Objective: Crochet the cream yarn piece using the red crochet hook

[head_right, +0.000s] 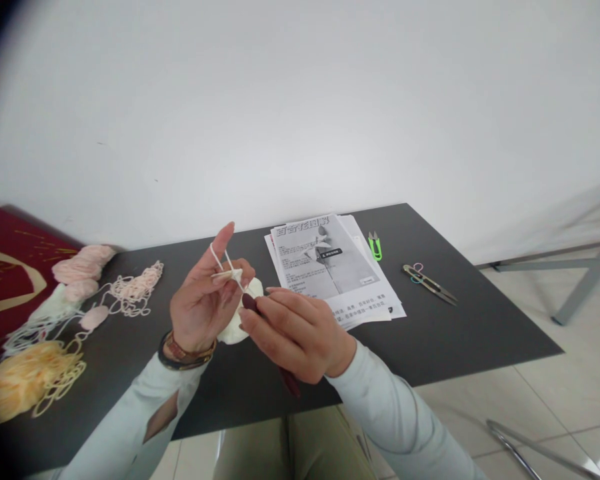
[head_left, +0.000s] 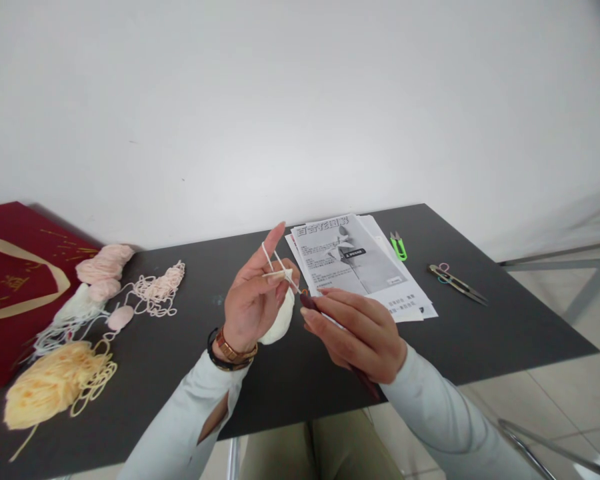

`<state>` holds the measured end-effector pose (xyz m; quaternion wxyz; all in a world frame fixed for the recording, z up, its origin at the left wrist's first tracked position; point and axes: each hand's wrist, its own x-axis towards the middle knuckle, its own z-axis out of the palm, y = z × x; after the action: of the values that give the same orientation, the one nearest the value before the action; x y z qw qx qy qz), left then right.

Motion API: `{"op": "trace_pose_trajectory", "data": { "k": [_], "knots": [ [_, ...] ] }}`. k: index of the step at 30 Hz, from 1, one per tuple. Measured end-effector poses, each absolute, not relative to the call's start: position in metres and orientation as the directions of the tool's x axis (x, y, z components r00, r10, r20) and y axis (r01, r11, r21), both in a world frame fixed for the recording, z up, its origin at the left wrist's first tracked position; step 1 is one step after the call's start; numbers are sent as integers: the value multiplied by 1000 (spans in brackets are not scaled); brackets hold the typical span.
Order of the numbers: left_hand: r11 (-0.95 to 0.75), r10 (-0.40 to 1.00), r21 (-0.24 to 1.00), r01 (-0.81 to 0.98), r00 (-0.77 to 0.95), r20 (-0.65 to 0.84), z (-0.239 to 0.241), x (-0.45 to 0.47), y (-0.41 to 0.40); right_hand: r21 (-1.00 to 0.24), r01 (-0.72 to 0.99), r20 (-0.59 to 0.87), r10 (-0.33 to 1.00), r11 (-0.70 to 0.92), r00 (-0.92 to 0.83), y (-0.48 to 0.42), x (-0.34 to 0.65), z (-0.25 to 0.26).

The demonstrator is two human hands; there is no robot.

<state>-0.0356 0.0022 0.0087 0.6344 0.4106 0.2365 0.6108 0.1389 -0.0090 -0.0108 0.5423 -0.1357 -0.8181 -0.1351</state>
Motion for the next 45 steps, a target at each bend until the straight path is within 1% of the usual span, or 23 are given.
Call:
{"op": "trace_pose_trajectory", "data": {
  "k": [4,9,12,16,20,22,25,27,29,31,33,35,39,41,43,45],
  "knots": [
    [-104,972,812,-575,115,207,8,-37,3,-14,294,922,126,956,-365,-8,140,-14],
    [-121,971,829,-545,109,213,9,-38,1,-161,228,943,218,960,-250,-6,137,-12],
    [-114,969,828,-550,121,213,10,-39,0,-187,207,933,240,960,-270,-4,139,-12],
    [-78,959,808,-584,177,221,9,-38,-2,-138,191,930,193,972,-312,-1,141,-15],
    [-2,953,803,-596,243,183,8,-36,-5,-66,222,929,140,973,-341,1,141,-17],
    [2,957,803,-596,234,172,9,-35,-6,-20,284,922,128,959,-365,1,141,-17],
    [-1,963,806,-591,216,160,11,-35,-6,82,377,910,85,923,-405,-1,143,-14],
    [-16,966,807,-591,199,165,13,-34,-7,135,408,901,60,903,-430,-2,144,-13],
    [-32,969,811,-584,180,168,13,-32,-8,165,422,892,48,891,-450,-3,144,-12],
    [-63,973,819,-570,148,177,14,-29,-10,168,439,891,54,883,-450,-5,143,-14],
    [-137,972,832,-538,90,218,13,-28,-11,137,468,907,79,873,-415,-7,140,-16],
    [-237,957,850,-470,35,286,10,-28,-11,118,481,913,96,869,-397,-9,138,-19],
    [-389,911,858,-336,-1,412,6,-33,-9,76,461,914,123,884,-387,-10,136,-19],
    [-401,901,856,-326,30,434,5,-36,-7,-6,396,913,167,918,-373,-11,137,-18],
    [-370,904,862,-347,81,420,6,-39,-5,-147,300,915,245,942,-320,-12,138,-16],
    [-329,907,863,-385,126,402,8,-42,-3,-284,217,906,335,934,-257,-12,138,-15]
  ]
}}
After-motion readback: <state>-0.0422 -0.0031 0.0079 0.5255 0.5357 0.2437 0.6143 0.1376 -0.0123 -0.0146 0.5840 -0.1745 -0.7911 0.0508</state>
